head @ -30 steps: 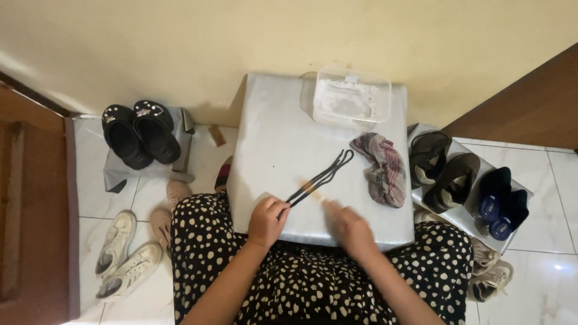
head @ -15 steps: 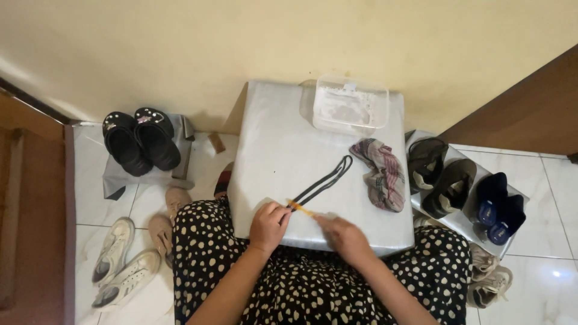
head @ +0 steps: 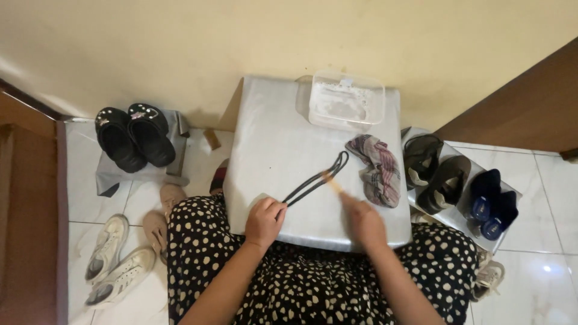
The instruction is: The person wipes a dark shoe with a cloth and then uses a toothbrush to scrub a black shoelace. The shoe is placed on a shoe rack after cleaning.
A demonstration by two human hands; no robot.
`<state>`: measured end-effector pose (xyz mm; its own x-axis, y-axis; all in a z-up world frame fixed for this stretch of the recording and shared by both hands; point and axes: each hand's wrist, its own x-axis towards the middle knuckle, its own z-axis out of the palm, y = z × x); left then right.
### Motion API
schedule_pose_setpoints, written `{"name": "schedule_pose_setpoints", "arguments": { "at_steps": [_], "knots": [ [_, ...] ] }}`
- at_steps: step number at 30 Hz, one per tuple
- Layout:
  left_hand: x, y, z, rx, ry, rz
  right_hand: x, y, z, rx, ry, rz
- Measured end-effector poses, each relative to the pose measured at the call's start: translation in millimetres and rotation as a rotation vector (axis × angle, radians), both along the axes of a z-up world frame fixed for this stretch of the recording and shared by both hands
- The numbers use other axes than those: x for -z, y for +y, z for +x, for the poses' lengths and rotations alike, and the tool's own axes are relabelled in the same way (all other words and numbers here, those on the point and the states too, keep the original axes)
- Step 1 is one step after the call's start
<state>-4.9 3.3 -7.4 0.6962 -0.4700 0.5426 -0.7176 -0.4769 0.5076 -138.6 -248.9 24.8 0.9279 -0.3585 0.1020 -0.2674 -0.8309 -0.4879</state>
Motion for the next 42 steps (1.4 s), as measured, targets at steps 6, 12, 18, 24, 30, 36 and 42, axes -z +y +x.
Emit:
{"name": "schedule_pose_setpoints", "arguments": {
  "at_steps": [6, 12, 18, 24, 30, 36, 42],
  "knots": [
    [6.2, -1.5, 0.1, -0.029, -0.061, 0.010, 5.2, 18.2, -8.6, 0.058, 0.064, -0.017],
    [-3.2, 2.6, -1.9, -0.011, -0.052, 0.035, 43.7, -23.9, -9.6, -0.071, -0.004, -0.049],
    [-4.5, -1.6, 0.5, -0.015, -0.063, 0.059, 5.0, 16.2, -7.7, 0.132, 0.041, -0.191],
    [-4.1, 0.6, -1.9, -0.027, -0.088, 0.084, -10.6, 2.0, -1.6, -0.033, -0.021, -0.276],
    [-8.6, -1.2, -1.2, -0.023, -0.077, 0.076, 19.6, 12.6, -9.3, 0.118, 0.039, 0.098],
    [-8.0, -0.3, -1.1, -0.017, -0.077, 0.094, -11.1, 8.0, 9.7, -0.076, 0.072, 0.073],
    [-8.2, -2.4, 0.9, -0.012, -0.060, 0.084, 15.5, -6.4, 3.7, 0.096, 0.062, -0.017]
  ]
}}
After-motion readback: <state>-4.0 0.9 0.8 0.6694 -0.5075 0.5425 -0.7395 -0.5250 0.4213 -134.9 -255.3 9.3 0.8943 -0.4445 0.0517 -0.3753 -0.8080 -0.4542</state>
